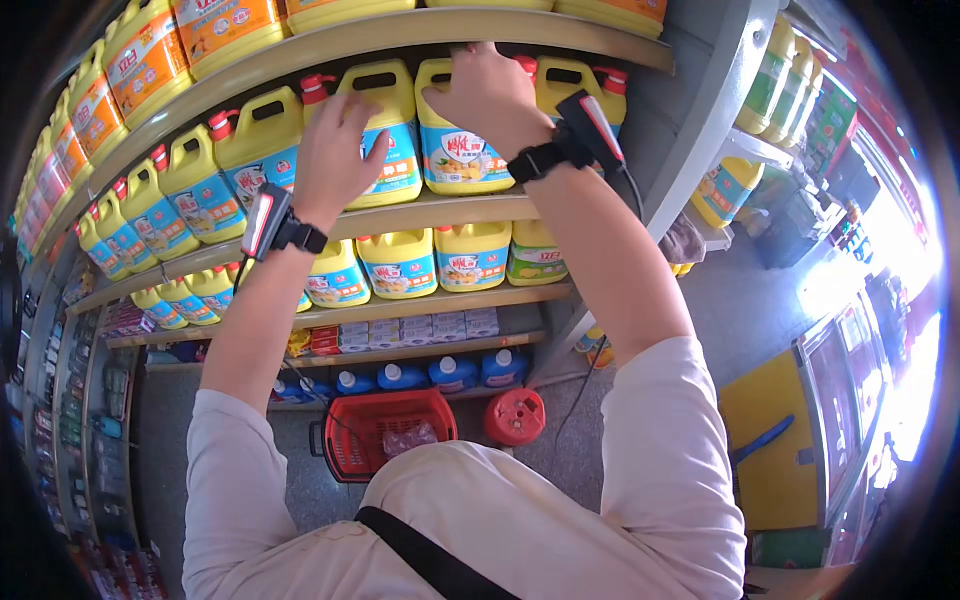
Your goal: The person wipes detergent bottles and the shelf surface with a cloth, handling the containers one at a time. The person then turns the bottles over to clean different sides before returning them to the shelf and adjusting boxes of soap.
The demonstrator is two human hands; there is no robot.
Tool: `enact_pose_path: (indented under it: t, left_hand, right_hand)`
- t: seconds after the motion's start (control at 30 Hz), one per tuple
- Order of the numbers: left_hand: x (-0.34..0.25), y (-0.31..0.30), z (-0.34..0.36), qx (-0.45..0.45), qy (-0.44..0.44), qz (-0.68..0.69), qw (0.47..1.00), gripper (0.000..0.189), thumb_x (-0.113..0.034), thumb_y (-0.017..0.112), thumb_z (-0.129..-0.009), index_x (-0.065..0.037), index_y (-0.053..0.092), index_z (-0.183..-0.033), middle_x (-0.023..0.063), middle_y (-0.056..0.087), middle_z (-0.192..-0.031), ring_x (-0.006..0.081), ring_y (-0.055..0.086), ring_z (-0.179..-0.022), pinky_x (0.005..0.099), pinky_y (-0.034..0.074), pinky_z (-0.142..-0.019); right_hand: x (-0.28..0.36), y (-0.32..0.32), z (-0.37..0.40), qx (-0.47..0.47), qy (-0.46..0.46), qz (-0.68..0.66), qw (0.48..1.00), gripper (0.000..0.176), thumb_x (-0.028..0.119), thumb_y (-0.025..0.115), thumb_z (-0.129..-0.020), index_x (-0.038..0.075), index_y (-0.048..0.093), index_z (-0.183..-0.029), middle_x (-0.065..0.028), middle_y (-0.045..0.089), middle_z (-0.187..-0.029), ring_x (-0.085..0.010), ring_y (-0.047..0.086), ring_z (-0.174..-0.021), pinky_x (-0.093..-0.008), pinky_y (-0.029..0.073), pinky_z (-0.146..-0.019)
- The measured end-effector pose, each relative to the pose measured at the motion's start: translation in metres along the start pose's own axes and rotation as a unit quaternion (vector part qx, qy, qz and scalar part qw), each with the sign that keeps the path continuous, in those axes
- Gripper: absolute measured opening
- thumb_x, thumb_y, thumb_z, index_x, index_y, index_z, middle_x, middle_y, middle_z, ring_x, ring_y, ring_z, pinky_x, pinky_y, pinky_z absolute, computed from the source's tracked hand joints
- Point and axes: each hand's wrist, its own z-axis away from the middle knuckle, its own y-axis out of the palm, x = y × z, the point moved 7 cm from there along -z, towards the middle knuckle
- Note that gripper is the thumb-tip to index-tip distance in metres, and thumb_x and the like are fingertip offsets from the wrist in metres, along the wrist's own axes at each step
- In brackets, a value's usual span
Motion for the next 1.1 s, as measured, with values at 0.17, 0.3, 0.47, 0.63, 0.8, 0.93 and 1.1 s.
enact_pose_path:
  t: [0.17,0.3,0.47,0.63,0.8,0.93,1.1]
  left_hand:
    - [-0.016,-0.008,0.062,-0.049,-0.064,0.196,0.977,0.010,-0.012,0.067,-0.083,-0.006,0.064,-0.090,0.0085,0.064,-0.089,0.0261,0.060,-0.077,0.0350,0.049,-0.069]
    - [-0.034,0.001,0.122,0.097,-0.239,0.316,0.913,0.008,-0.012,0.066,-0.084,-0.005,0.063,-0.085,0.0048,0.062,-0.079,0.0177,0.057,-0.062,0.0317,0.046,-0.058]
    - [-0.052,0.062,0.208,0.168,-0.463,0.558,0.668,0.024,-0.031,0.064,-0.091,-0.007,0.063,-0.096,0.0039,0.064,-0.090,0.0124,0.056,-0.062,0.0274,0.048,-0.058]
    - [-0.143,0.069,0.229,0.282,-0.505,0.811,0.087,0.058,-0.050,0.052,-0.096,-0.010,0.042,-0.138,0.0163,0.057,-0.126,0.0340,0.063,-0.110,0.0469,0.053,-0.090]
    - [-0.237,0.067,0.252,0.413,-0.218,0.839,0.280,0.052,-0.027,0.057,-0.098,-0.011,0.040,-0.144,0.0072,0.048,-0.144,0.0218,0.048,-0.131,0.0406,0.041,-0.108]
    - [-0.243,0.033,0.243,0.346,-0.360,0.864,-0.068,0.049,-0.020,0.060,-0.096,-0.011,0.044,-0.142,0.0057,0.050,-0.143,0.0196,0.054,-0.126,0.0394,0.044,-0.107]
    - [-0.186,0.042,0.219,0.161,-0.417,0.885,0.131,0.053,-0.017,0.067,-0.091,-0.006,0.042,-0.137,0.0100,0.060,-0.129,0.0226,0.061,-0.115,0.0377,0.051,-0.098]
  right_hand:
    - [0.012,-0.039,0.038,0.035,0.035,-0.011,0.999,0.060,0.058,0.066,-0.079,0.005,0.064,-0.105,-0.0148,0.069,-0.097,-0.0320,0.068,-0.091,-0.0397,0.054,-0.075]
    - [0.016,-0.058,0.084,0.061,0.047,-0.026,0.997,0.063,0.064,0.069,-0.074,0.003,0.064,-0.093,-0.0132,0.069,-0.088,-0.0301,0.069,-0.084,-0.0404,0.055,-0.073]
    - [0.005,-0.090,0.132,-0.085,0.019,-0.116,0.989,0.048,0.045,0.083,-0.067,0.005,0.063,-0.083,-0.0070,0.067,-0.076,-0.0261,0.067,-0.069,-0.0350,0.053,-0.066]
    - [0.019,-0.136,0.148,-0.042,-0.028,-0.146,0.988,0.041,0.033,0.084,-0.060,0.006,0.063,-0.082,-0.0093,0.066,-0.076,-0.0270,0.065,-0.068,-0.0333,0.052,-0.066]
    - [0.037,-0.085,0.163,0.332,-0.135,-0.386,0.850,0.038,0.034,0.078,-0.064,0.003,0.064,-0.080,-0.0076,0.064,-0.076,-0.0232,0.064,-0.068,-0.0301,0.050,-0.063]
    - [0.020,-0.049,0.174,0.399,-0.084,-0.551,0.728,0.038,0.036,0.072,-0.069,0.001,0.063,-0.083,-0.0080,0.064,-0.088,-0.0204,0.060,-0.082,-0.0317,0.049,-0.076]
    - [-0.011,-0.028,0.160,0.164,0.056,-0.732,0.659,0.046,0.040,0.052,-0.096,-0.001,0.060,-0.114,-0.0130,0.064,-0.114,-0.0216,0.061,-0.105,-0.0336,0.047,-0.094]
